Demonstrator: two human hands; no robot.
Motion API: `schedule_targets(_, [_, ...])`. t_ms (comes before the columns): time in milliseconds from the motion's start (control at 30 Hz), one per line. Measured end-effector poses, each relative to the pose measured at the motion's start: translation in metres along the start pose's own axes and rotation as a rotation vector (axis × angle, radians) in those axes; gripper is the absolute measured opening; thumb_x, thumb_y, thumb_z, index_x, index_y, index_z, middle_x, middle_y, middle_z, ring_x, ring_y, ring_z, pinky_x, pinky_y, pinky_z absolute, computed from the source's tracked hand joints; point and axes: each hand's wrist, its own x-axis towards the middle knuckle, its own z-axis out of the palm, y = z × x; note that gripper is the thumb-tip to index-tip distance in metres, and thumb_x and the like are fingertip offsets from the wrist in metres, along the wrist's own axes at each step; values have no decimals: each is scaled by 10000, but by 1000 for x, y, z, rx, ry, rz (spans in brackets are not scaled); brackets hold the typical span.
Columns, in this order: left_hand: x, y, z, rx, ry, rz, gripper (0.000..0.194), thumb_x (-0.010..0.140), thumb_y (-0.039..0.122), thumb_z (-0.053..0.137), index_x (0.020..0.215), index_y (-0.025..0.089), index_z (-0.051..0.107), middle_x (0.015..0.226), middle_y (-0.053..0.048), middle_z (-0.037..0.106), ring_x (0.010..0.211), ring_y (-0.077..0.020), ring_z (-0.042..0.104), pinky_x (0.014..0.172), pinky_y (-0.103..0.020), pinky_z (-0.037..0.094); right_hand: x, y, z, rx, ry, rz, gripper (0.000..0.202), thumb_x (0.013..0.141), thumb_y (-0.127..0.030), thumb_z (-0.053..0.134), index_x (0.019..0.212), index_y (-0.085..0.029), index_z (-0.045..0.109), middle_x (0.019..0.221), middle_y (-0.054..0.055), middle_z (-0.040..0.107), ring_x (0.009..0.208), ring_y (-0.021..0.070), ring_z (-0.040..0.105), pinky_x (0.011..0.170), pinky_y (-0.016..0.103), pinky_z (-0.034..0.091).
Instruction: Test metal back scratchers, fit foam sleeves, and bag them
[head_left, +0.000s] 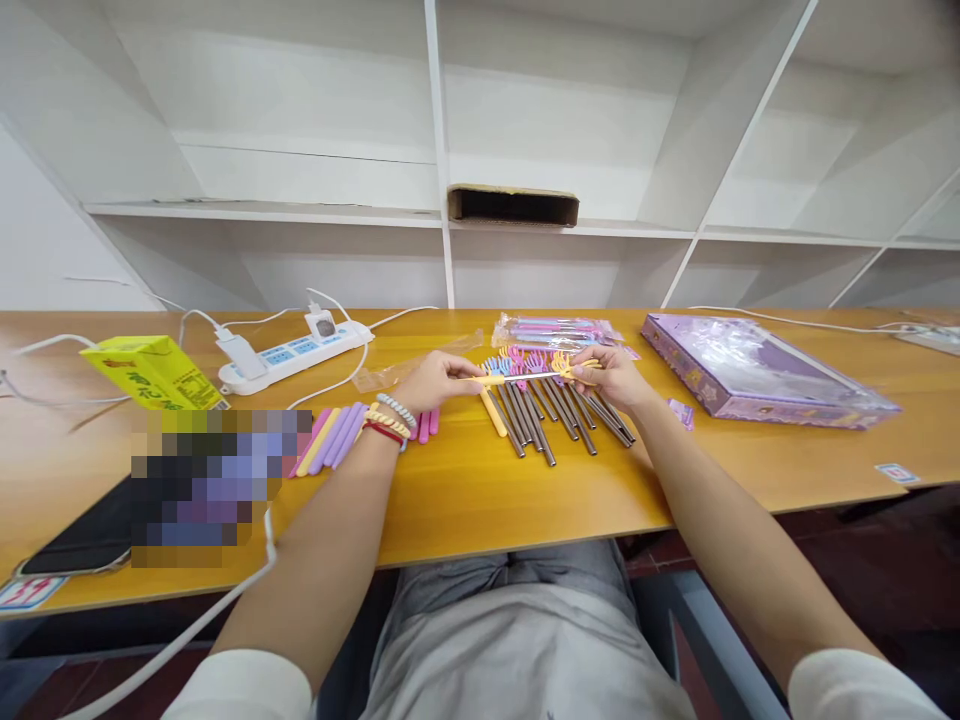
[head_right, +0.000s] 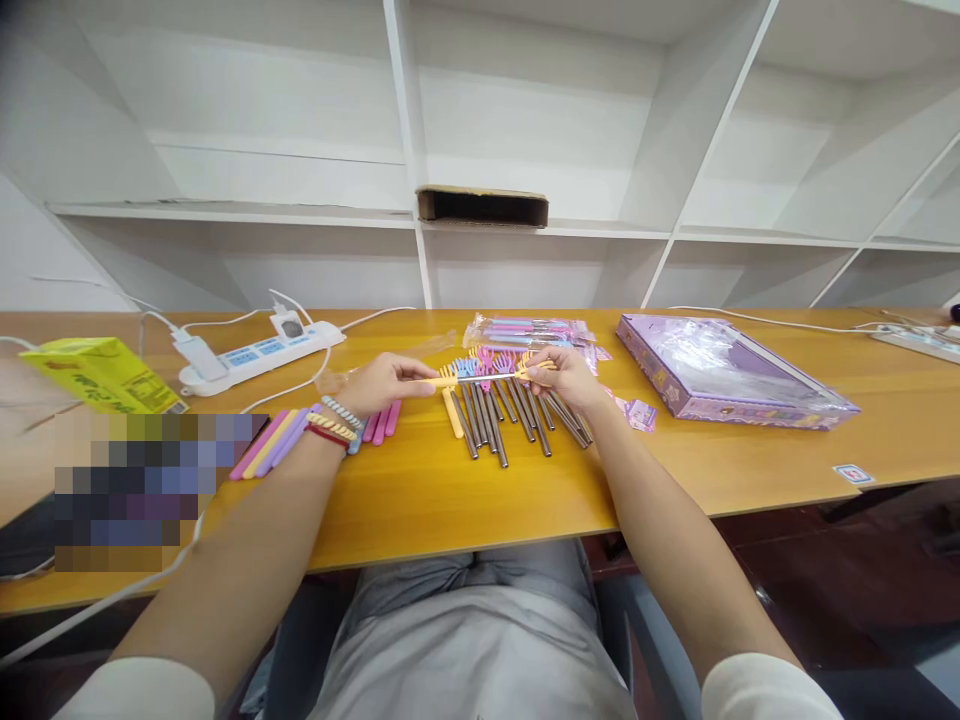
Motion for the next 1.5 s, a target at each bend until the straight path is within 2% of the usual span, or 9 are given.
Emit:
schedule_targets(33, [0, -4, -4, -9, -44, -27, 350, 623, 360, 691, 904, 152, 708, 786, -32, 685, 627, -122, 578, 553, -226, 433, -1, 1, 0, -40, -62, 17, 286, 605, -322, 754, 733, -159, 558, 643, 20, 646, 468, 97, 545, 401, 207, 378])
schedule_targets(167, [-2, -14, -12, -76, -243, -243, 411, 623, 347, 695, 991, 166, 683, 499, 9, 583, 379, -94, 480, 371, -204, 340, -5, -2, 8, -213, -319, 144, 259, 653, -316, 712, 823, -149, 611, 667, 13, 651, 452, 76, 525, 404, 195, 361])
schedule_targets(233, [-3, -12, -11, -124, -310, -308, 426, 610, 321, 708, 1006, 168, 671, 472, 17, 563, 327, -79, 433, 328, -189, 296, -8, -6, 15, -317, -388, 199, 279, 676, -350, 685, 860, -146, 637, 698, 18, 659, 425, 58, 489, 391, 191, 349])
schedule_targets(400, [-5, -4, -5, -200, -234, -250, 355, 572, 312, 740, 877, 138, 685, 572, -11, 618, 316, -43, 393, 299, -175, 286, -14, -13, 30, -471, -316, 161, 288, 700, -404, 649, 764, -124, 673, 570, 8, 602, 371, 43, 410, 343, 185, 283])
schedule_targets(600, [-8, -3, -2, -120, -205, -302, 322, 624, 427, 705, 739, 128, 680, 344, 37, 429, 262, -53, 344, 281, -175, 245, -15, -10, 36, -454, -255, 163, 251, 684, -373, 667, 676, -122, 661, 488, -5, 552, 348, 41, 363, 337, 199, 267])
schedule_targets(833, [-4, 5, 12, -94, -163, -157, 264, 634, 379, 714, 705, 125, 695, 433, 12, 522, 295, -12, 263, 290, -182, 170, -12, -3, 35, -404, -269, 169, 262, 675, -383, 677, 689, -123, 660, 504, -2, 551, 357, 40, 380, 333, 191, 271])
schedule_targets(1000, [0, 9, 26, -131, -136, -55, 237, 631, 316, 718, 736, 104, 708, 534, -14, 614, 360, -10, 309, 346, -178, 213, -12, -4, 34, -430, -250, 165, 240, 677, -360, 684, 702, -121, 663, 505, -1, 551, 350, 35, 377, 331, 188, 284])
schedule_targets(1233, [3, 4, 40, -105, -105, 10, 209, 622, 300, 713, 722, 116, 707, 623, -39, 669, 545, -91, 550, 513, -202, 412, -12, -2, 33, -377, -297, 174, 233, 675, -342, 686, 711, -113, 655, 490, -14, 543, 350, 41, 391, 331, 191, 280])
schedule_targets(1500, [6, -2, 49, -115, -87, 20, 248, 624, 337, 715, 722, 110, 696, 643, -54, 675, 579, -118, 592, 555, -222, 448, -12, -4, 30, -387, -290, 191, 203, 671, -326, 689, 693, -126, 663, 480, -14, 543, 345, 42, 378, 331, 204, 255])
